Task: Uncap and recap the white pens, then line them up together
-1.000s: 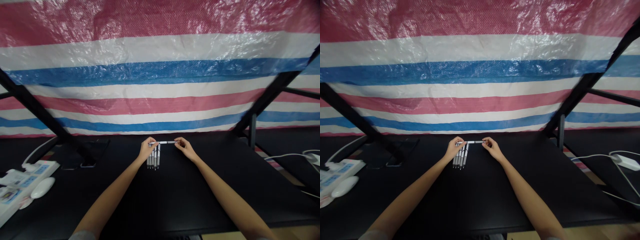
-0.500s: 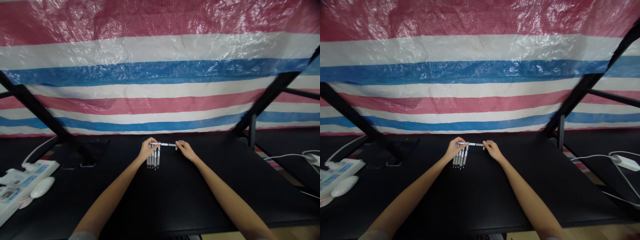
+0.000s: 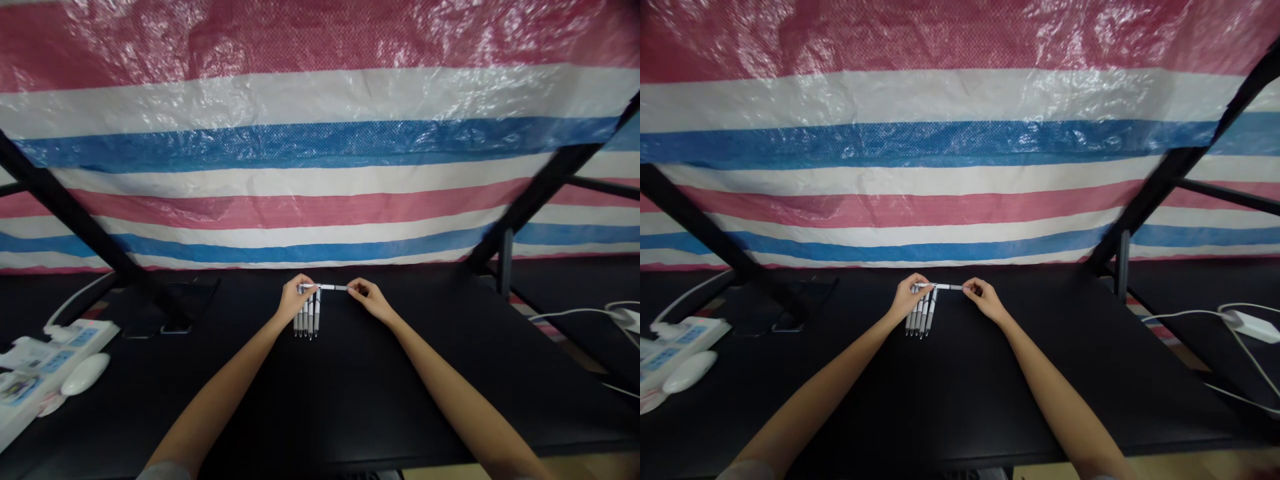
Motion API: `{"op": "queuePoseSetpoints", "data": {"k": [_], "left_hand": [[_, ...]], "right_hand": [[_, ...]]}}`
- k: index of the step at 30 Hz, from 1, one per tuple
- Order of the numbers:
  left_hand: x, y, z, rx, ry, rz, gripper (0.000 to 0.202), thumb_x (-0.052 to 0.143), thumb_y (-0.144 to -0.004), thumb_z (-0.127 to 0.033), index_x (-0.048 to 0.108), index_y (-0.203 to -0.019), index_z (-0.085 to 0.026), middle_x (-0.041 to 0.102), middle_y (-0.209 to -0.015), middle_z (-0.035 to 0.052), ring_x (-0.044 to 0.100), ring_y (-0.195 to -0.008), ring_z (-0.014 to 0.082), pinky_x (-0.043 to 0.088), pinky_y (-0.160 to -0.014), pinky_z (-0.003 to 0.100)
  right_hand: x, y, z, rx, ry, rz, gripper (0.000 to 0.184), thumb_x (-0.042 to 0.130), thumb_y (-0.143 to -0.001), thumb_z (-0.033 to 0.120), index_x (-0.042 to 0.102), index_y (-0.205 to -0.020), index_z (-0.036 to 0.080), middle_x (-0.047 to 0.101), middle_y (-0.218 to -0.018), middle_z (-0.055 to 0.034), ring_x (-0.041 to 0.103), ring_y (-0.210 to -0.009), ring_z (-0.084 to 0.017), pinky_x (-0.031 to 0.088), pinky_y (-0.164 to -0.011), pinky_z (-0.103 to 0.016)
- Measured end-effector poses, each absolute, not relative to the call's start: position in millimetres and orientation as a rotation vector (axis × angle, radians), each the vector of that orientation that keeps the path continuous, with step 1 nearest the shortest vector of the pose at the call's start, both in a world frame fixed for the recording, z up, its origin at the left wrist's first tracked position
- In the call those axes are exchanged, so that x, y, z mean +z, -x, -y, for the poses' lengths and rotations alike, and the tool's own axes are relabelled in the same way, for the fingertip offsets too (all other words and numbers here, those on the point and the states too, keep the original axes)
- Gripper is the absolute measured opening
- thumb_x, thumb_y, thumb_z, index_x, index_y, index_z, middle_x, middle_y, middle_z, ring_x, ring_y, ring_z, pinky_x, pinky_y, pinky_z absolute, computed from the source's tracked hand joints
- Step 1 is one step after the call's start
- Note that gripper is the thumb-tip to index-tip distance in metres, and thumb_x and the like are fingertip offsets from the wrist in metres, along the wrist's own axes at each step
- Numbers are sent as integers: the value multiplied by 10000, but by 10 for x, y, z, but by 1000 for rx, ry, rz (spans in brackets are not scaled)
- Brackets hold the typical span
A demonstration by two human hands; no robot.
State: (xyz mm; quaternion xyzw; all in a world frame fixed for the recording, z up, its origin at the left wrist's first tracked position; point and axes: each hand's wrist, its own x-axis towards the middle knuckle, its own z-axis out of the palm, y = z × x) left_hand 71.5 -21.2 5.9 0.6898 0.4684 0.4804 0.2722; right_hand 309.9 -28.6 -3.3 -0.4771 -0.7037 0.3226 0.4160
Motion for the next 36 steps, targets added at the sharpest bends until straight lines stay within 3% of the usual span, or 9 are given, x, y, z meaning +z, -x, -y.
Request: {"op": "queuePoseSetpoints", "data": {"k": [8,13,25,36], "left_hand": [[58,-722,225,1244,-1819,-1190,129,670,-703,-267,618,-746,-157,629,-694,1,552,-616,126,404,-606,230],[44,-735,220,1266,-1805,-1139,115,685,-685,-230,618,-738,-154,653,-736,24,594,-695,150,429,-659,244],[26,-729,217,1242,-1837,-1123,105,695,-677,-192,630,-752,-157,674,-786,40,613,-727,162,446,-692,271],[68,-756,283,1314,-2027,-1182,90,700,-659,-128,628,-677,-179,637,-738,16,583,-732,158,447,-701,289]], "right_hand": [[-14,-3108,286,679,1217,1897,485,363,-868,571,572,-644,194,556,-687,-29,515,-717,-174,378,-720,-304],[-3,-3106,293,668,1237,1961,568,280,-885,601,540,-580,198,531,-643,-24,499,-694,-172,362,-752,-314],[9,-3103,291,658,1264,2018,569,233,-900,590,404,-517,205,484,-613,-16,465,-660,-166,357,-724,-311],[-1,-3105,273,701,1286,1971,582,227,-883,621,363,-491,212,495,-579,-19,468,-645,-172,363,-687,-309]]}}
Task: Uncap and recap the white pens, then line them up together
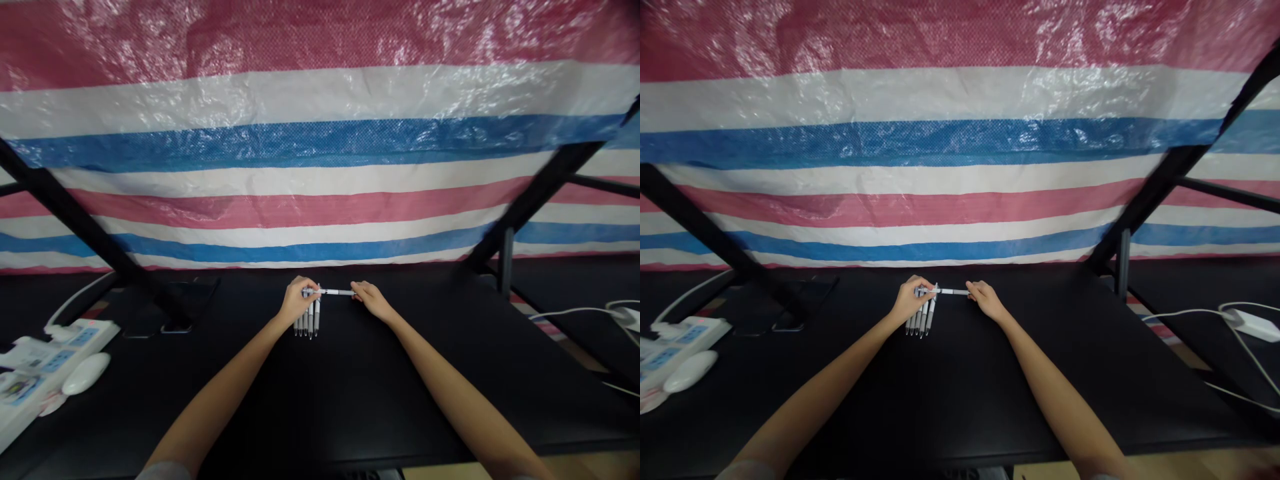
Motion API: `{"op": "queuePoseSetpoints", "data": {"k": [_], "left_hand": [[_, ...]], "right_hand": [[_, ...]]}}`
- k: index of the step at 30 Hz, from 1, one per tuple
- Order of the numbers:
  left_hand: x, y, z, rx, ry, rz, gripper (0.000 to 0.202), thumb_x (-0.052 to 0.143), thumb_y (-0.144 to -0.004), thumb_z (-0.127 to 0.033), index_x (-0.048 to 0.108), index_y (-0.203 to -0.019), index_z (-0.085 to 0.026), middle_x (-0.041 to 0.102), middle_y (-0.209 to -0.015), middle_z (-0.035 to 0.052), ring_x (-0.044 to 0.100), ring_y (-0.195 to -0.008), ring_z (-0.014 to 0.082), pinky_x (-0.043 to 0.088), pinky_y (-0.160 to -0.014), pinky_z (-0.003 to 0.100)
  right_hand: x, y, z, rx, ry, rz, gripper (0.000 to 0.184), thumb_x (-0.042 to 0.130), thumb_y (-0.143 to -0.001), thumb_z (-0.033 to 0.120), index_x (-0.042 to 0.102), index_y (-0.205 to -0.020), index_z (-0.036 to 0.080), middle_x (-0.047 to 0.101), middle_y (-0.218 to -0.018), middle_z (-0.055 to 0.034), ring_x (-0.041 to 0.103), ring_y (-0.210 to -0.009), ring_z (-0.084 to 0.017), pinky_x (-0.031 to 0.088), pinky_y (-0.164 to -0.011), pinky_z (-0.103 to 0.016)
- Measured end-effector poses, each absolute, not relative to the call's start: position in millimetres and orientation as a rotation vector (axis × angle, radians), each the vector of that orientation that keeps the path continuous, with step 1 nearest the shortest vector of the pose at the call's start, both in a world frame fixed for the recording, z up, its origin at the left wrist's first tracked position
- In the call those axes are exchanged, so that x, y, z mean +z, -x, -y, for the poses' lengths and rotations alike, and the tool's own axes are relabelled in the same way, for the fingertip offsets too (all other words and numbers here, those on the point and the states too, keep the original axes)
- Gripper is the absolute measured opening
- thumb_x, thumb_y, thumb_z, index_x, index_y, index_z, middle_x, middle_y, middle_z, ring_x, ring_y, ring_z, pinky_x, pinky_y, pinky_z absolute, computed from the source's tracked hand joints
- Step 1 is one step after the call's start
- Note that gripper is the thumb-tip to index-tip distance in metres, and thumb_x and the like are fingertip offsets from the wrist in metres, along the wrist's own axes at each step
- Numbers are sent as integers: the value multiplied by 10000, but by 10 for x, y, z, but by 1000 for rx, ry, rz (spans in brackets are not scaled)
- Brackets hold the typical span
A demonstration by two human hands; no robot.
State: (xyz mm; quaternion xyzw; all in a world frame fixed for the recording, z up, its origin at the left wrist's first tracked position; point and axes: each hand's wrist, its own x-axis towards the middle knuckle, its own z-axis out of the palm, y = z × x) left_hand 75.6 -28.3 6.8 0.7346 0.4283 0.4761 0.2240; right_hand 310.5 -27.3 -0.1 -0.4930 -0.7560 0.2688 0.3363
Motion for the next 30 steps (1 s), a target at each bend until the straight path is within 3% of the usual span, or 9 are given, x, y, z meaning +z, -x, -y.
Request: {"op": "queuePoseSetpoints", "data": {"k": [3,9,13,18,30], "left_hand": [[57,-754,265,1322,-1914,-1128,103,698,-667,-154,619,-730,-172,652,-772,28,600,-753,160,456,-721,293],[40,-716,187,1441,-1257,-926,381,764,-610,-227,540,-912,-169,673,-760,21,652,-750,161,488,-723,281],[54,-687,166,1469,-1011,-812,410,757,-634,-263,534,-968,-178,674,-758,9,663,-749,158,498,-738,287],[76,-649,154,1422,-890,-742,569,729,-677,-231,502,-1198,-202,679,-789,15,663,-720,146,517,-705,282],[85,-622,148,1340,-843,-731,378,719,-668,-168,625,-1033,-138,665,-725,30,637,-605,123,530,-635,267]], "right_hand": [[4,-3104,277,726,1267,1961,600,234,-880,626,375,-473,208,523,-590,-26,492,-656,-173,370,-711,-313],[28,-3099,292,739,1254,1906,642,226,-864,657,565,-565,202,594,-675,-37,539,-734,-185,368,-816,-332],[20,-3105,289,726,1300,1852,639,246,-843,682,588,-602,199,577,-665,-35,535,-708,-186,395,-777,-331],[19,-3104,287,730,1321,1830,633,259,-840,680,594,-614,193,579,-669,-37,540,-702,-185,402,-770,-335],[46,-3094,307,749,1326,1820,626,266,-837,681,592,-624,191,573,-673,-36,543,-693,-182,406,-732,-319]]}}
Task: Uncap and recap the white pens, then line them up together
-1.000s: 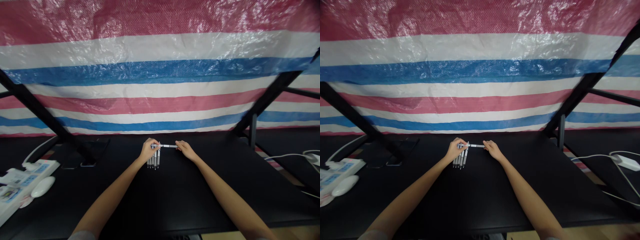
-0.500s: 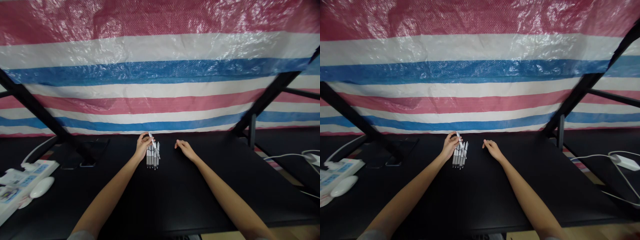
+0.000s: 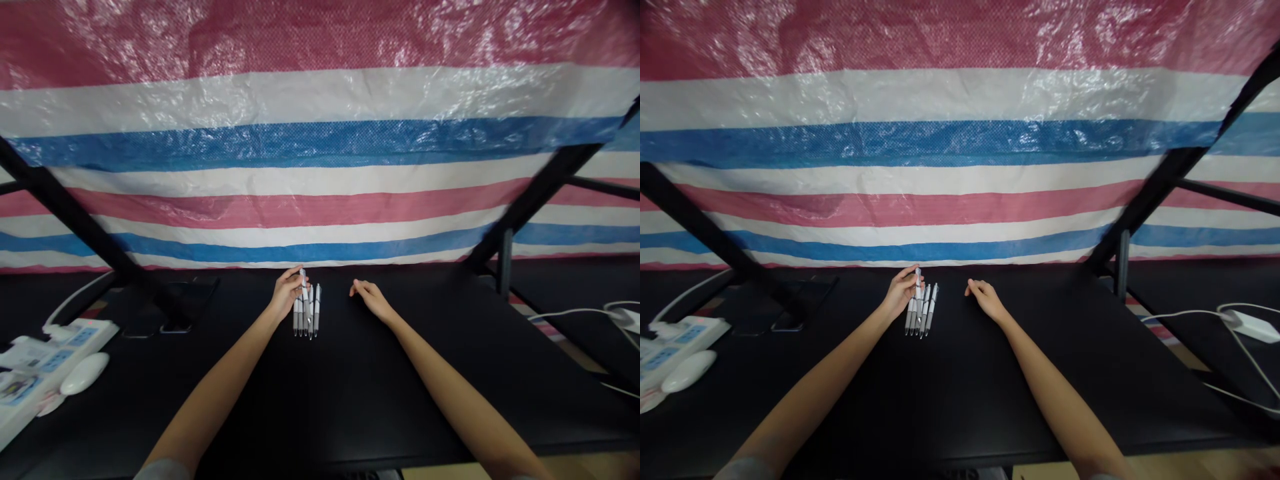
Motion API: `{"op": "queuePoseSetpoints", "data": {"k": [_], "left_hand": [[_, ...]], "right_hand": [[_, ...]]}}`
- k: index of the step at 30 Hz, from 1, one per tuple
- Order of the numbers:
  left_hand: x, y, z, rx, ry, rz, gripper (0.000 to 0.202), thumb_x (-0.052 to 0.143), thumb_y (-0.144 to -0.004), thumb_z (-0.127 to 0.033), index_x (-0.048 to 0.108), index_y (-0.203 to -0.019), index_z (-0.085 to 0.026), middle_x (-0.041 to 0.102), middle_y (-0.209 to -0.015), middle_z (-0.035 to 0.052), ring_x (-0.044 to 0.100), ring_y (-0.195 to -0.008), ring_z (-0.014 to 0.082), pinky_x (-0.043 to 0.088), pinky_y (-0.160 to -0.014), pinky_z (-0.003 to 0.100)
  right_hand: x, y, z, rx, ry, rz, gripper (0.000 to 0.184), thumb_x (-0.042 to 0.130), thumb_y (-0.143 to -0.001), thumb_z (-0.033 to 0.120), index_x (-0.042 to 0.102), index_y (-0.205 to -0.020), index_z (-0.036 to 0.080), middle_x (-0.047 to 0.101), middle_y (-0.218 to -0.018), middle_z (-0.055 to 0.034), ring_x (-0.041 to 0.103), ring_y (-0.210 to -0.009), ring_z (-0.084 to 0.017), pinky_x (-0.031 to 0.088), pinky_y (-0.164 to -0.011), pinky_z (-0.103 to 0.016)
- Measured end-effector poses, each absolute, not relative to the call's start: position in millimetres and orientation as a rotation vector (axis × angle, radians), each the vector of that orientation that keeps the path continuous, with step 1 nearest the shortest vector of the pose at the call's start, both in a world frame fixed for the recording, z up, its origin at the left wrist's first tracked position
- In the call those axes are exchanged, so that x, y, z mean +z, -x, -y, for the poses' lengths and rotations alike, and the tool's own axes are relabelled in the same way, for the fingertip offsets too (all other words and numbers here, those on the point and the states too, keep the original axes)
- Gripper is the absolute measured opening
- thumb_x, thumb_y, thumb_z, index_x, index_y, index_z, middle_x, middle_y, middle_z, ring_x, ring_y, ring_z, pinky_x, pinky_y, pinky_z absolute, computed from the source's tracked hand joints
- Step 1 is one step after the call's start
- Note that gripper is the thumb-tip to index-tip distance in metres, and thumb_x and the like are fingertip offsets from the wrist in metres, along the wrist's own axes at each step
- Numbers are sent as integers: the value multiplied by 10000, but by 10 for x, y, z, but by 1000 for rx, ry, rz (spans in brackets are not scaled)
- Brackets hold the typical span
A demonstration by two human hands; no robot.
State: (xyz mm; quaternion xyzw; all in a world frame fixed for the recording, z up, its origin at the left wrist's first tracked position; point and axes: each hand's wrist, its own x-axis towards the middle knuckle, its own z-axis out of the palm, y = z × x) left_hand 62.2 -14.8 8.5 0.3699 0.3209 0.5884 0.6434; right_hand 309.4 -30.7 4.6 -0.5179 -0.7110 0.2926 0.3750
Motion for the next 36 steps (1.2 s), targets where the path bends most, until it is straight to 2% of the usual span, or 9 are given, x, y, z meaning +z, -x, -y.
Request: {"op": "queuePoseSetpoints", "data": {"k": [5,17,30,36], "left_hand": [[70,-608,120,1362,-803,-716,318,709,-683,-155,626,-989,-139,665,-711,33,630,-592,116,524,-615,251],[66,-593,101,1406,-762,-718,404,699,-698,-164,591,-1087,-159,673,-748,35,627,-619,112,518,-622,247],[68,-603,112,1384,-809,-747,336,722,-660,-185,599,-971,-158,658,-721,20,617,-591,116,513,-637,276],[58,-601,102,1391,-793,-737,357,708,-672,-175,600,-1012,-149,661,-732,33,613,-609,113,502,-634,264]], "right_hand": [[47,-3098,305,734,1336,1825,631,262,-835,685,591,-619,192,569,-672,-38,540,-691,-184,408,-732,-324],[21,-3096,286,733,1331,1833,619,267,-842,670,589,-618,191,579,-666,-38,542,-695,-184,407,-738,-325],[19,-3100,292,732,1325,1836,602,276,-855,648,591,-618,193,594,-683,-39,549,-707,-185,405,-744,-322],[21,-3094,299,747,1336,1822,604,280,-845,658,589,-619,190,577,-676,-39,541,-706,-187,398,-737,-324]]}}
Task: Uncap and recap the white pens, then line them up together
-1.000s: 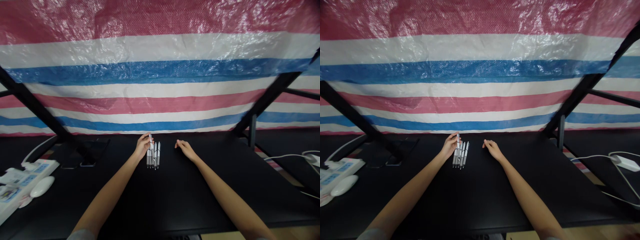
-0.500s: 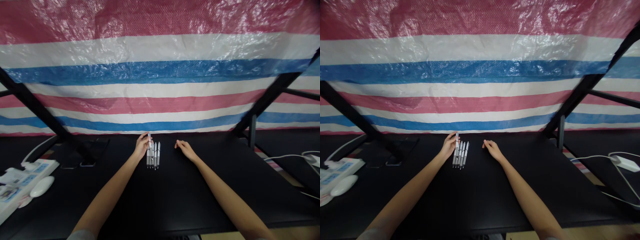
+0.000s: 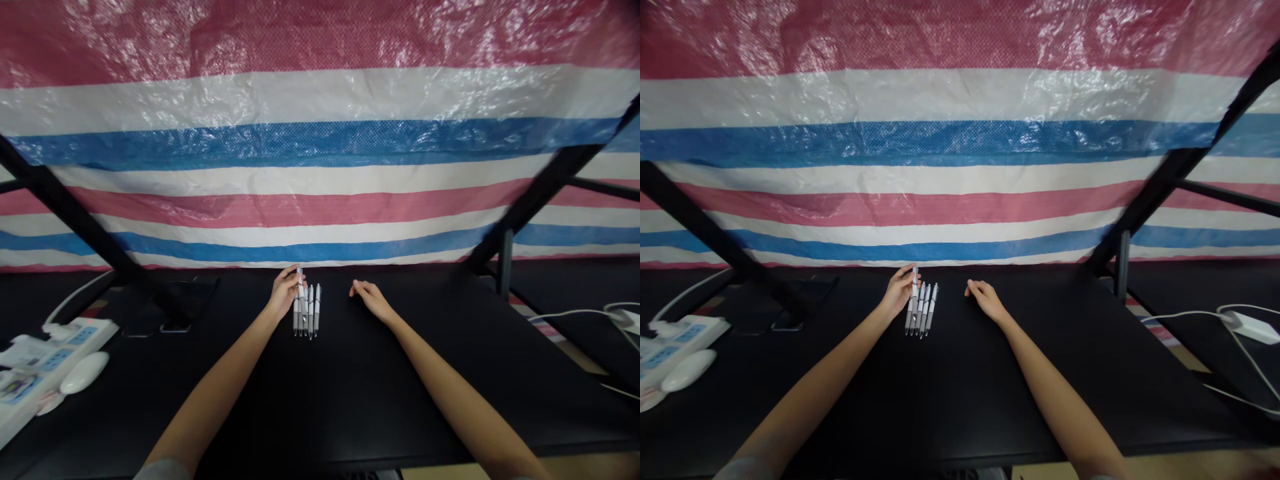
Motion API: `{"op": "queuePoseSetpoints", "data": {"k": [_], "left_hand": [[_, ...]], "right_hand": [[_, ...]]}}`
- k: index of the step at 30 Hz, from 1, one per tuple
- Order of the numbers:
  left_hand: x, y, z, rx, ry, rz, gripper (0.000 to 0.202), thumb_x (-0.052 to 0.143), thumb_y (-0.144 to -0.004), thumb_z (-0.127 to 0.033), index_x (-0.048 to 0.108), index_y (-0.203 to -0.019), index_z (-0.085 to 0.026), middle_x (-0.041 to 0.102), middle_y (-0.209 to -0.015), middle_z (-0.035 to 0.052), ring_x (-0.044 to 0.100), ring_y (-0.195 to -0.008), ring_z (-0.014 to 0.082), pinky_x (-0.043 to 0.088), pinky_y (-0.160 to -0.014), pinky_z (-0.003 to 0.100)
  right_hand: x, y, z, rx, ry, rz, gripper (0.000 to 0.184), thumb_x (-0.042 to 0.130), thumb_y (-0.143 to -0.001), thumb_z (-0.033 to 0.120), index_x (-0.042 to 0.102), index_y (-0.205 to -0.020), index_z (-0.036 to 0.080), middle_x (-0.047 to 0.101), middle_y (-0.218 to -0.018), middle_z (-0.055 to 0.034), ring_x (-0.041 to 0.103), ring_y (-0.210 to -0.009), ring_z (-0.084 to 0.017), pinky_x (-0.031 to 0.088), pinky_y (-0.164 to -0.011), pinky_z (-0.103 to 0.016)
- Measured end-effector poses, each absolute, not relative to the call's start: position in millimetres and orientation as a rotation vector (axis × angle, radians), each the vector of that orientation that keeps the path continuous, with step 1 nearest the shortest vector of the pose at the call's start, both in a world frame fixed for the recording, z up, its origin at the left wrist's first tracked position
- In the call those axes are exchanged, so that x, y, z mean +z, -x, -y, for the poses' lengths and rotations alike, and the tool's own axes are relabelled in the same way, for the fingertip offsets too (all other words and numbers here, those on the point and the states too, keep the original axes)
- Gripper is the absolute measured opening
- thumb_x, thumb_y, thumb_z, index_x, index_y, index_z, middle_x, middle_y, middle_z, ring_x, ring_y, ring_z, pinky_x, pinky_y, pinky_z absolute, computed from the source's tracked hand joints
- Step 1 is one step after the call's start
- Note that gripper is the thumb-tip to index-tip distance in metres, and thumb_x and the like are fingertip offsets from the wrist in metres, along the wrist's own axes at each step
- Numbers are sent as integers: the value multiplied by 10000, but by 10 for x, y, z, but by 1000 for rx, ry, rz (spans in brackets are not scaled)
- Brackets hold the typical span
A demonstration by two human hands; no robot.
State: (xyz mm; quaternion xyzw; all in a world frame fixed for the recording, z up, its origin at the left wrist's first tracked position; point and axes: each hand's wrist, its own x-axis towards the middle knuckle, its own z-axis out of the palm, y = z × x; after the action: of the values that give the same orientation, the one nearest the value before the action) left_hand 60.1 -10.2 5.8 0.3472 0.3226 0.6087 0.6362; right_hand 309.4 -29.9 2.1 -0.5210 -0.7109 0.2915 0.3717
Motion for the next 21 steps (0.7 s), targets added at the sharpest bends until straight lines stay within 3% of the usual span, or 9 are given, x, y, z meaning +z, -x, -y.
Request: {"op": "queuePoseSetpoints", "data": {"k": [6,21], "left_hand": [[59,-600,104,1397,-799,-711,435,708,-686,-185,563,-1096,-172,658,-729,19,608,-602,106,500,-634,253],[124,-621,134,1358,-744,-705,387,743,-602,-164,559,-942,-153,648,-661,15,599,-537,116,484,-569,244]], "right_hand": [[25,-3095,295,748,1337,1823,605,278,-842,663,586,-619,192,578,-676,-39,538,-706,-189,395,-744,-328],[-4,-3102,277,770,1330,1815,580,294,-851,637,586,-628,189,579,-685,-36,532,-719,-186,379,-780,-328]]}}
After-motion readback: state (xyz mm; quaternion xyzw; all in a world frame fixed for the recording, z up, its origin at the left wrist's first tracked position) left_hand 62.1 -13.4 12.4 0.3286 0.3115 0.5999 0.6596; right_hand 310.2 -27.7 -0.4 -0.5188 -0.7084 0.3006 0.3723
